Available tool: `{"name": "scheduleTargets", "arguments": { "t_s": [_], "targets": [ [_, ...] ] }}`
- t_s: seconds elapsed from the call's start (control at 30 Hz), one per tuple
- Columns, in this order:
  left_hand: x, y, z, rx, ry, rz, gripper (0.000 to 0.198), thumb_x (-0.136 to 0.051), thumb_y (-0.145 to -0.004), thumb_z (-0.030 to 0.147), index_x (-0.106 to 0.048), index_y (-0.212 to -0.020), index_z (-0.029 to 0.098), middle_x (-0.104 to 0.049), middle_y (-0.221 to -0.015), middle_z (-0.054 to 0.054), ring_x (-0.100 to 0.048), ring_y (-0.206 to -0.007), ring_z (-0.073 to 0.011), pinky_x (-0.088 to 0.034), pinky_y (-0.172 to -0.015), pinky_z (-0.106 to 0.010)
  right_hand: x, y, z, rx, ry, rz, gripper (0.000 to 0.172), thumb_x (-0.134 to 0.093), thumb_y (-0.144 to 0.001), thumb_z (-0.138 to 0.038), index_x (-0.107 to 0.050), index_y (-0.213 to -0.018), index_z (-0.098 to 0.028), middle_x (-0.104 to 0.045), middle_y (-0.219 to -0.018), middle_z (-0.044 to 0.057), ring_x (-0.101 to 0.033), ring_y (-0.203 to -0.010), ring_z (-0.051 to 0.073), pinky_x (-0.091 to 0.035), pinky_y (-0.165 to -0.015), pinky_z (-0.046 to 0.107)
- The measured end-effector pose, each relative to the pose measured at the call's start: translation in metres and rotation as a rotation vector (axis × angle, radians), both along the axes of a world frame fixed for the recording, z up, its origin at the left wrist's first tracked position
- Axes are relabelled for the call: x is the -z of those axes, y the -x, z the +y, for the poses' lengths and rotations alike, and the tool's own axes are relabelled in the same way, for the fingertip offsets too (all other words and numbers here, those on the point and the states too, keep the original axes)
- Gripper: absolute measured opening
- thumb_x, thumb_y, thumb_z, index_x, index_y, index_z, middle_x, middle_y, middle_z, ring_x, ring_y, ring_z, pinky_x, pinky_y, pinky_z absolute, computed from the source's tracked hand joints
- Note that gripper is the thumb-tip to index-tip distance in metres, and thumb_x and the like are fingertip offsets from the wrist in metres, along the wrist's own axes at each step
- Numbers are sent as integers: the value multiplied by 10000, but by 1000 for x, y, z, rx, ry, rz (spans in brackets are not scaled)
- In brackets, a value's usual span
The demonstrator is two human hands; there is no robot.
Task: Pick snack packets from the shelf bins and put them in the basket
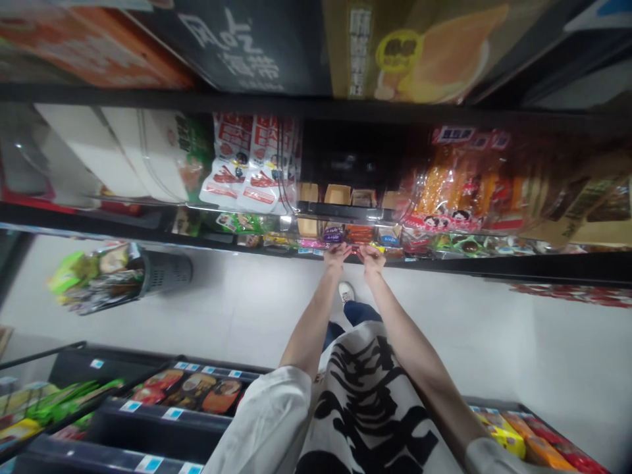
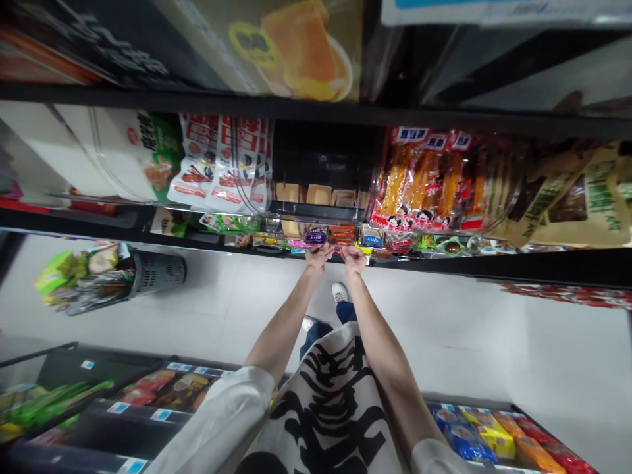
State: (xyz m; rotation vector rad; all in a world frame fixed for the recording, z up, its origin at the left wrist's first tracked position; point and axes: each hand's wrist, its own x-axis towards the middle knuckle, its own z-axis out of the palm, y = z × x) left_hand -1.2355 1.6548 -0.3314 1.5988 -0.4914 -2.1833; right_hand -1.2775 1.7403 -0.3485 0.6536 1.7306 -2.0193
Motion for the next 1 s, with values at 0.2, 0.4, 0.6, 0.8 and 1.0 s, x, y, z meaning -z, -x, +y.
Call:
{"name": "scheduleTargets", "arguments": {
  "t_s": [0.2,0.4,0.6,0.8,1.0],
  "targets": [
    [6,1,-1,51,51,-1,234,-624,-829,-37,-480,-852,147,-716,-954,-107,-735,-979,-267,-597,-797,-375,-13,-1,-7,23,0,-35,178,-713,-705,-72,-623,-838,-148,-692,-758,-4,-660,-686,124,-605,-828,370],
    [6,3,-4,125,91,-21,160,-656,-857,33,-528,-847,128,-689,-830,-76,-732,-951,-248,-594,-835,-380,-23,3,-9,-20,-84,-73,128,-727,-692,-111,-662,-801,-133,-693,-701,1,-629,-610,120,-574,-647,274],
    [2,2,-9,181,113,-39,96,-636,-839,10,-586,-823,90,-673,-805,-105,-732,-927,-248,-588,-878,-389,-28,4,-2,-114,-161,-92,187,-750,-674,-185,-730,-851,-129,-664,-639,-20,-481,-468,80,-415,-447,215],
    [2,1,-11,192,128,-36,79,-636,-850,26,-589,-815,80,-670,-785,-112,-732,-904,-253,-574,-905,-429,-32,7,0,-195,-121,-39,345,-761,-676,-216,-748,-1015,-151,-686,-720,-34,-422,-435,44,-363,-419,198],
    [5,2,-12,197,138,-33,108,-657,-853,26,-588,-785,75,-665,-746,-111,-733,-863,-249,-564,-902,-455,-27,15,-1,-241,-134,-48,433,-803,-659,-245,-719,-1074,-153,-683,-753,-25,-539,-491,67,-466,-462,203]
  ]
}}
